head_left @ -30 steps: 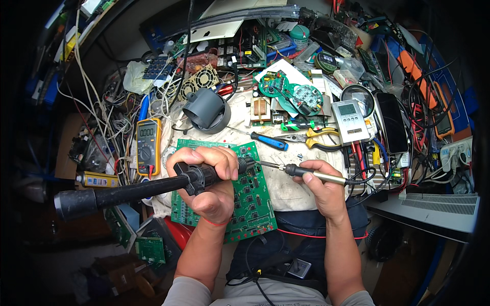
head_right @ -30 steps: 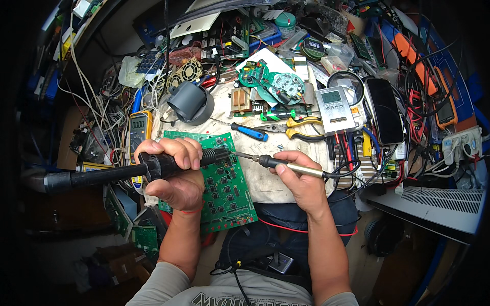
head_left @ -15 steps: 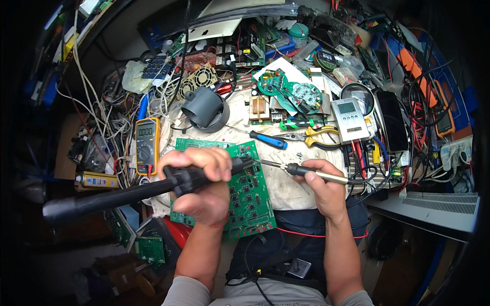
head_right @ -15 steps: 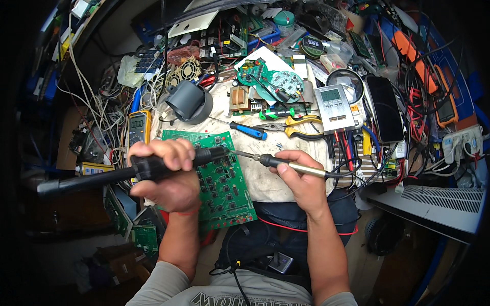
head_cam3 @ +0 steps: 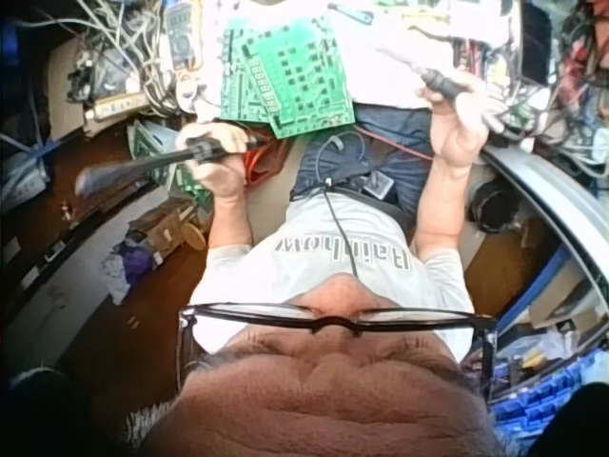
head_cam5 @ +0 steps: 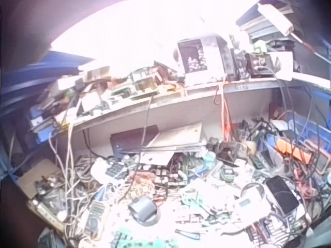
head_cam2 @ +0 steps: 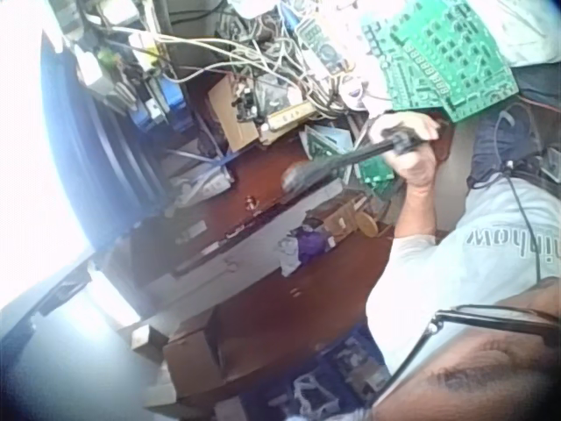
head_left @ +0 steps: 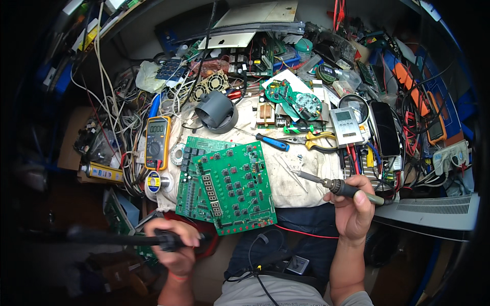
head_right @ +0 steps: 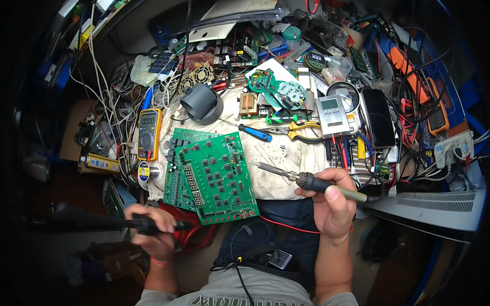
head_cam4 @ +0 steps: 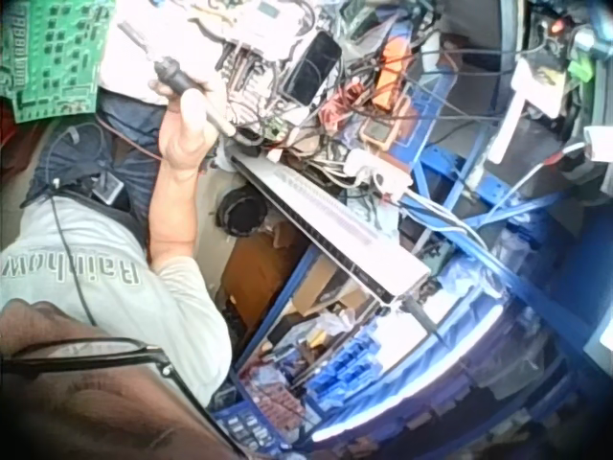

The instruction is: The person uses a soldering iron and hot air gun to reflow solder joints on a green circuit board, then tests continuity with a multimeter. They retrieve a small bag of replacement components from a shelf and return to the board to continue work.

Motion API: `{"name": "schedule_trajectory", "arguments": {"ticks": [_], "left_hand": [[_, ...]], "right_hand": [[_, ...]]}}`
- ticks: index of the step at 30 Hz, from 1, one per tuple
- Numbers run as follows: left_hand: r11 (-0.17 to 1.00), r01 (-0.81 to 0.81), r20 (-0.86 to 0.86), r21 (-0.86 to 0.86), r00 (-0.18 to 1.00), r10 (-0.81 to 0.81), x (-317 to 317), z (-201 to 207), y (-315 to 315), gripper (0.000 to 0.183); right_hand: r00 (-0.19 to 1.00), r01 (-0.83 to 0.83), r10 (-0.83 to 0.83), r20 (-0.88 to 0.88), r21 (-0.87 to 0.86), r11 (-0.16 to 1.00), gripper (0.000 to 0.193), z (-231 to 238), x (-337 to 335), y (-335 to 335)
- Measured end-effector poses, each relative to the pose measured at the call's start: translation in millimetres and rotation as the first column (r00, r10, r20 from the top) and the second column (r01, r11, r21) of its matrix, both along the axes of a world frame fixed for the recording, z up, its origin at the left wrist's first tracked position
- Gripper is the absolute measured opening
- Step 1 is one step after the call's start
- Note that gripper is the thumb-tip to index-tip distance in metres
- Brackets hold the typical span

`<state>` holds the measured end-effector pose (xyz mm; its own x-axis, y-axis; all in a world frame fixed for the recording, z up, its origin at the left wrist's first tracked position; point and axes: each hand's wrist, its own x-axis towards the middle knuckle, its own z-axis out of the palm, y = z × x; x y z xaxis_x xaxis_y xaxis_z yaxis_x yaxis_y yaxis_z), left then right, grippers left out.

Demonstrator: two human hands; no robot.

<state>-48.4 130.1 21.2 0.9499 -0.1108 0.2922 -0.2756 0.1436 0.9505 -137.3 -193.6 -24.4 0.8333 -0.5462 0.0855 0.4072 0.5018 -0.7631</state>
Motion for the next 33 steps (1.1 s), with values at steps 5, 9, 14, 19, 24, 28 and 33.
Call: {"name": "schedule_trajectory", "arguments": {"ticks": [5,9,14,19,24,28,33], "left_hand": [[0.843,0.162,0.036,0.513,0.977,-0.209,-31,-54,18,0.066],[0.628,0.148,0.068,0.764,0.949,-0.306,-38,-72,12,0.031],[0.601,0.141,0.149,0.786,0.902,-0.406,-34,-66,12,0.021],[0.630,0.204,0.084,0.749,0.914,-0.396,-40,-39,12,0.018],[0.608,0.247,0.050,0.755,0.902,-0.429,-56,-19,-3,0.009],[0.744,0.190,0.130,0.641,0.928,-0.350,-60,-29,-16,0.011],[0.592,0.214,0.095,0.777,0.890,-0.447,-43,-33,-12,0.031]], "right_hand": [[0.995,-0.053,0.049,-0.081,-0.055,0.997,0.042,39,-6,30],[0.917,-0.389,0.339,-0.209,-0.288,0.875,0.033,68,-4,58],[0.828,-0.536,0.510,-0.231,-0.593,0.601,0.034,79,15,95],[0.856,-0.467,0.479,-0.193,-0.687,0.557,0.037,83,13,125],[0.909,-0.352,0.386,-0.159,-0.789,0.503,0.037,81,13,142],[0.901,-0.380,0.373,-0.222,-0.820,0.428,0.035,70,21,142],[0.904,-0.376,0.389,-0.178,-0.764,0.524,0.033,61,21,115]]}}
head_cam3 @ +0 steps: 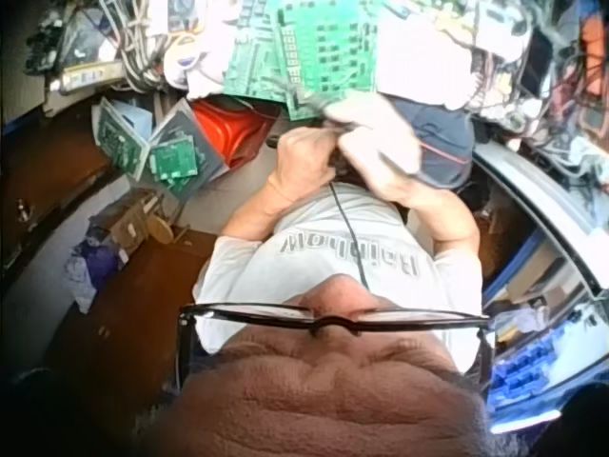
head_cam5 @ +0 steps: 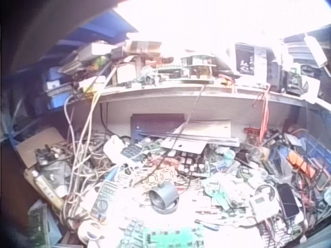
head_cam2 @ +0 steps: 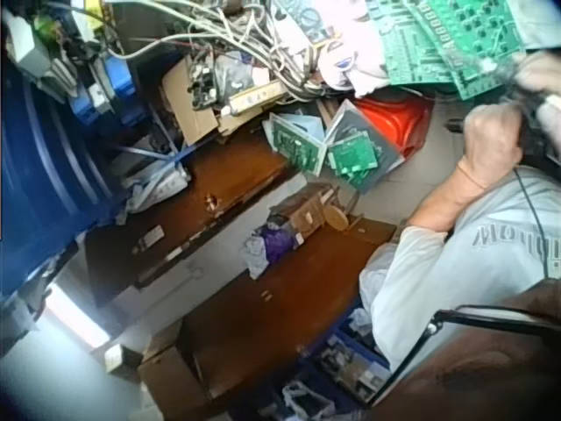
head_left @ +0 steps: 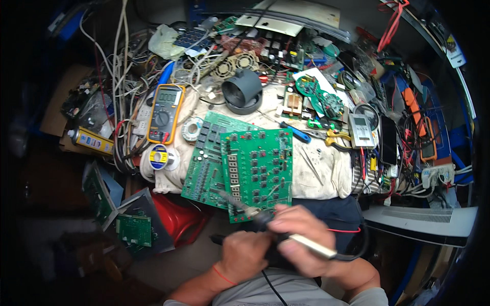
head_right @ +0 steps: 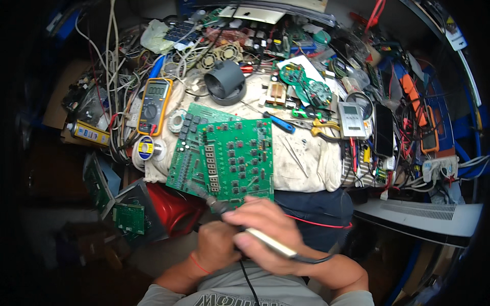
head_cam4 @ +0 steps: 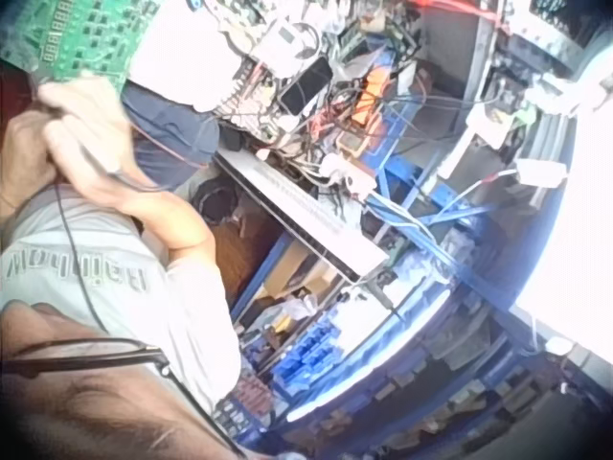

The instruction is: The person uses a soldering iron and hot air gun to reflow solder joints on a green circuit board, then tests continuity with a multimeter. They retrieve a small bag of replacement components from a shelf and return to the board to continue work.

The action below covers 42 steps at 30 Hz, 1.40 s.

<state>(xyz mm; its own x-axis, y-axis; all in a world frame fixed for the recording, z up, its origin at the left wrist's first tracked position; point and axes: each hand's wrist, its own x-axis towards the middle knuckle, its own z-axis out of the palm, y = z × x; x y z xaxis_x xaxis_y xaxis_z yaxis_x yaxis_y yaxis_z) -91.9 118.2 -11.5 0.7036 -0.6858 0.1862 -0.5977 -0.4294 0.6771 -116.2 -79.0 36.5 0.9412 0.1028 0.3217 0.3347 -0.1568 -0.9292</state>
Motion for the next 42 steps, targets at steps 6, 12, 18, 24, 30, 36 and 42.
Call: {"name": "schedule_trajectory", "arguments": {"ticks": [6,12,18,24,30,36,42], "left_hand": [[0.990,-0.114,0.005,0.083,0.993,0.114,37,13,-12,0.017],[0.982,-0.155,0.038,0.108,0.988,0.151,64,7,-71,0.028],[0.936,-0.089,0.098,0.340,0.993,0.058,74,-3,-115,0.033],[0.964,-0.111,0.122,0.242,0.989,0.083,77,6,-112,0.032],[0.934,-0.352,-0.196,0.056,0.914,0.356,100,32,-81,0.022],[0.924,-0.383,-0.241,-0.001,0.897,0.372,120,37,-72,0.022],[0.924,-0.382,-0.123,0.019,0.916,0.382,122,31,-71,0.016]], "right_hand": [[0.734,0.582,-0.679,0.000,0.515,0.629,0.044,-9,-24,-77],[0.663,0.684,-0.730,-0.169,0.534,0.497,0.038,-50,-38,-102],[0.640,0.726,-0.716,-0.280,0.526,0.444,0.038,-84,-40,-113],[0.669,0.701,-0.669,-0.324,0.574,0.422,0.039,-97,-34,-118],[0.795,0.590,-0.446,-0.412,0.696,0.409,0.036,-99,-6,-118],[0.833,0.554,-0.315,-0.456,0.669,0.496,0.029,-101,36,-117],[0.847,0.516,-0.207,-0.490,0.665,0.539,0.029,-111,61,-119]]}}
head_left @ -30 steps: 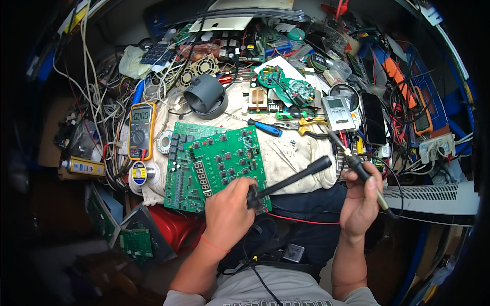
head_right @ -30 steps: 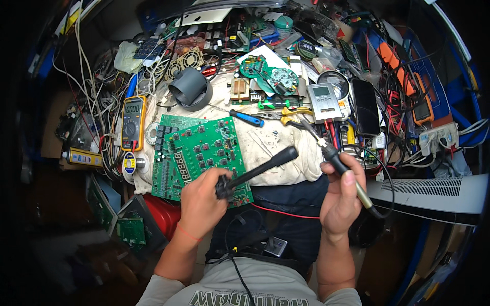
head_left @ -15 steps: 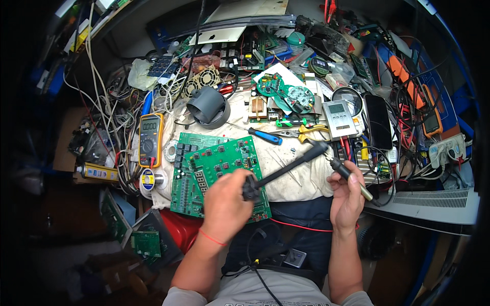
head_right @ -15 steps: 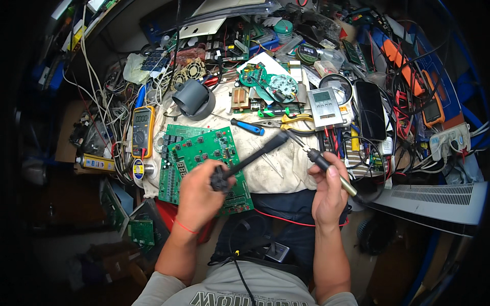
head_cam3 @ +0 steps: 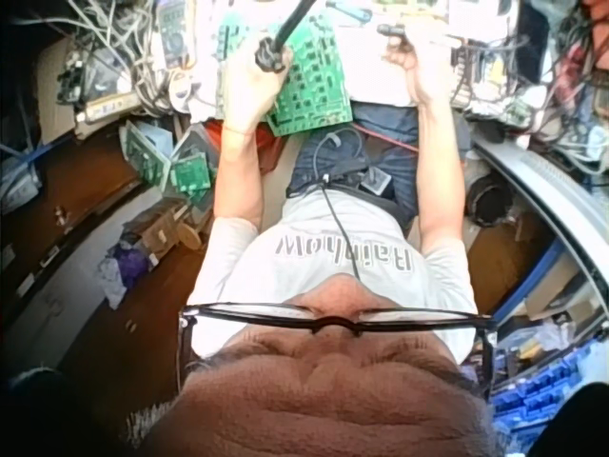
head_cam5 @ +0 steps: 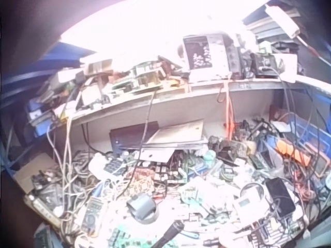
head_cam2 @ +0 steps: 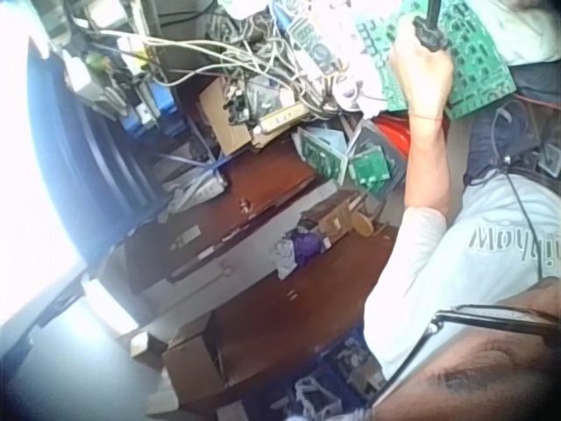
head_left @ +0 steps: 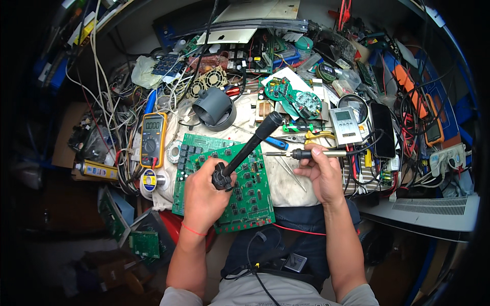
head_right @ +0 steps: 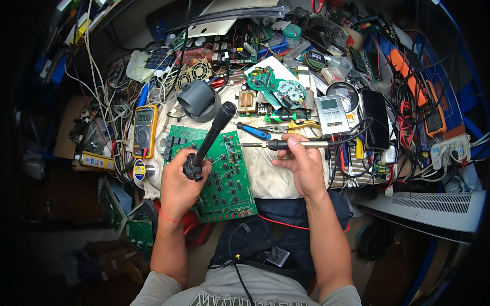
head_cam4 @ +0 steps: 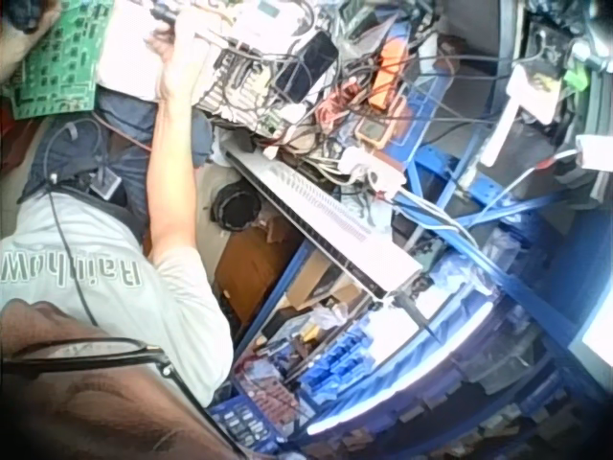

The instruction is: The person uses a soldering iron and hot air gun to reflow solder joints on a green circuit board, then tests continuity with a multimeter. They retrieve a small bag of replacement components from a shelf and return to the board to continue work.

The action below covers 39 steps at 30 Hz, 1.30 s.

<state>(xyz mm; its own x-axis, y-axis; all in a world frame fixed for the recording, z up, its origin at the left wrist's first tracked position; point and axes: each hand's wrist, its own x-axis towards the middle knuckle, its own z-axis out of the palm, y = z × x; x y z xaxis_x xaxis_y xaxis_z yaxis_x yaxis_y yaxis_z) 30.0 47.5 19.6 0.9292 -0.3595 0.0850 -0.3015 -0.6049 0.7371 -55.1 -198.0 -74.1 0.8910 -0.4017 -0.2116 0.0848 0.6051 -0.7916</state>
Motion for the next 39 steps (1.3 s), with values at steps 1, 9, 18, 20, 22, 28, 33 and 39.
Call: {"name": "schedule_trajectory", "arguments": {"ticks": [1,9,18,20,22,28,33,39], "left_hand": [[1.000,0.007,-0.005,-0.003,1.000,-0.007,0,-1,1,0.016],[1.000,0.023,0.035,0.008,0.999,-0.023,0,-5,6,0.015],[0.999,0.038,0.033,-0.005,0.999,-0.038,-1,-7,6,0.015],[0.999,0.032,0.033,-0.010,0.999,-0.032,0,-9,6,0.016],[1.000,0.027,0.032,-0.002,0.999,-0.027,0,-11,6,0.016],[1.000,0.030,0.039,0.003,0.999,-0.031,0,-12,7,0.016],[0.999,0.033,0.009,0.005,0.999,-0.033,-1,-9,8,0.016],[1.000,0.029,0.024,0.000,0.999,-0.029,-2,-10,6,0.016]], "right_hand": [[1.000,-0.017,0.017,-0.022,-0.006,1.000,0.029,-2,1,0],[0.999,0.000,0.000,0.048,-0.011,1.000,0.026,-13,0,0],[0.998,-0.045,0.047,0.031,-0.053,0.998,0.025,-12,-1,1],[0.998,-0.051,0.053,0.029,-0.057,0.997,0.025,-12,-1,1],[0.998,-0.053,0.055,0.023,-0.059,0.997,0.025,-11,-1,2],[0.998,-0.050,0.051,0.020,-0.057,0.997,0.025,-13,-1,2],[0.998,-0.058,0.060,0.027,-0.055,0.997,0.024,-15,-1,1],[0.997,-0.067,0.068,0.022,-0.053,0.996,0.024,-16,-2,1]]}}
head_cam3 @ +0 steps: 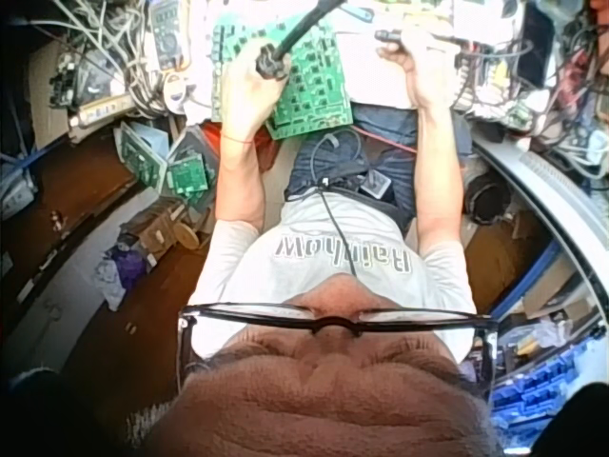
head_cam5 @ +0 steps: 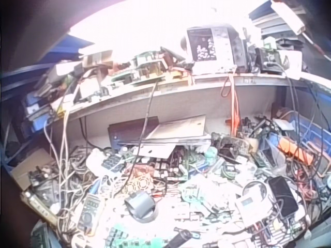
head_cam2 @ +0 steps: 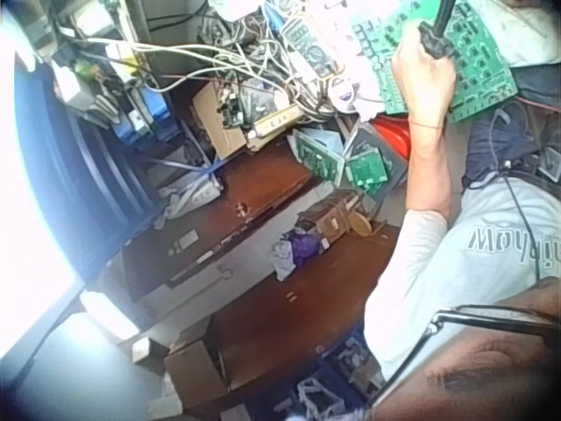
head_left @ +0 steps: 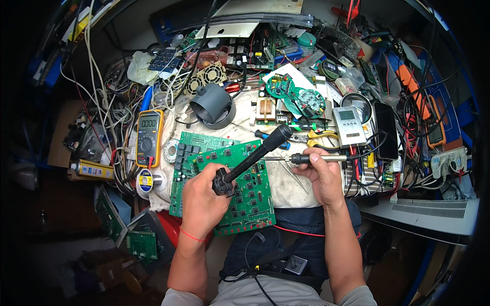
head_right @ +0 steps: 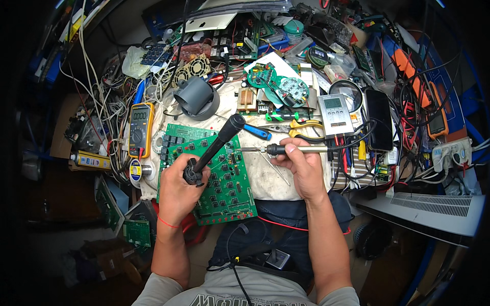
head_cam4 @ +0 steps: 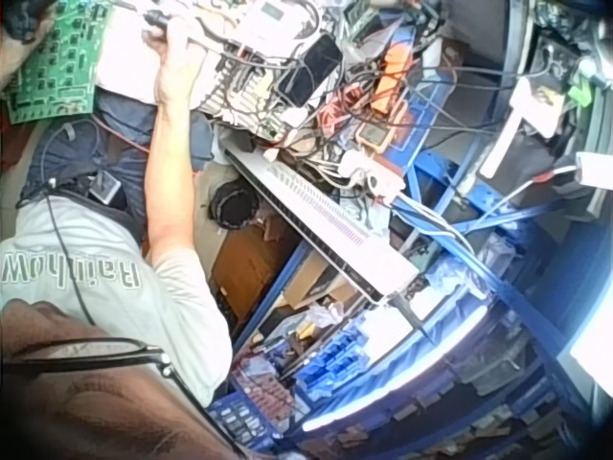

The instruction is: The person uses a soldering iron and hot air gun to reflow solder joints on a green circuit board, then tests continuity with a multimeter. They retrieve a small bag of replacement components from a shelf and return to the board to continue work.

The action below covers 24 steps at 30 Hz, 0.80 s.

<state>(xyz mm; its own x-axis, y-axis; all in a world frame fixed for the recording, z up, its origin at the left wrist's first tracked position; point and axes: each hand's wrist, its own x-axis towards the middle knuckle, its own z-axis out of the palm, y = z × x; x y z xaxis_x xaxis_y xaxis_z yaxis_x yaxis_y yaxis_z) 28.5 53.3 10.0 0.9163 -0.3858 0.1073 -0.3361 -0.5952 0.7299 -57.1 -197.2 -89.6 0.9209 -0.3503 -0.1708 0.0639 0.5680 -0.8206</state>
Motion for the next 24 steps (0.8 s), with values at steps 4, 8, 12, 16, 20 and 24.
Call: {"name": "schedule_trajectory", "arguments": {"ticks": [4,8,12,16,20,24], "left_hand": [[1.000,0.007,-0.001,0.000,1.000,-0.007,-0.3,-0.7,-0.5,0.017],[1.000,0.011,-0.014,0.002,1.000,-0.011,-0.2,-0.8,0.1,0.017],[1.000,0.013,-0.019,0.004,1.000,-0.013,-0.6,-0.8,0.8,0.017],[1.000,0.015,-0.022,0.016,1.000,-0.014,-0.2,-1.6,1.3,0.018],[1.000,0.021,-0.012,0.018,1.000,-0.021,0.3,-3.3,1.5,0.018],[1.000,0.026,-0.017,0.003,1.000,-0.026,0.4,-4.0,1.3,0.018]], "right_hand": [[1.000,0.003,-0.003,-0.006,-0.001,1.000,0.024,0.0,-0.3,0.0],[1.000,0.004,-0.004,-0.012,-0.008,1.000,0.024,1.3,0.6,0.7],[0.999,0.030,-0.030,-0.029,-0.029,0.999,0.026,3.4,1.1,2.7],[0.999,0.028,-0.028,-0.022,-0.026,0.999,0.026,4.8,1.3,3.1],[0.999,0.026,-0.026,-0.021,-0.021,0.999,0.026,4.8,1.6,2.9],[0.999,0.025,-0.026,-0.022,-0.023,0.999,0.026,3.4,1.5,2.7]]}}
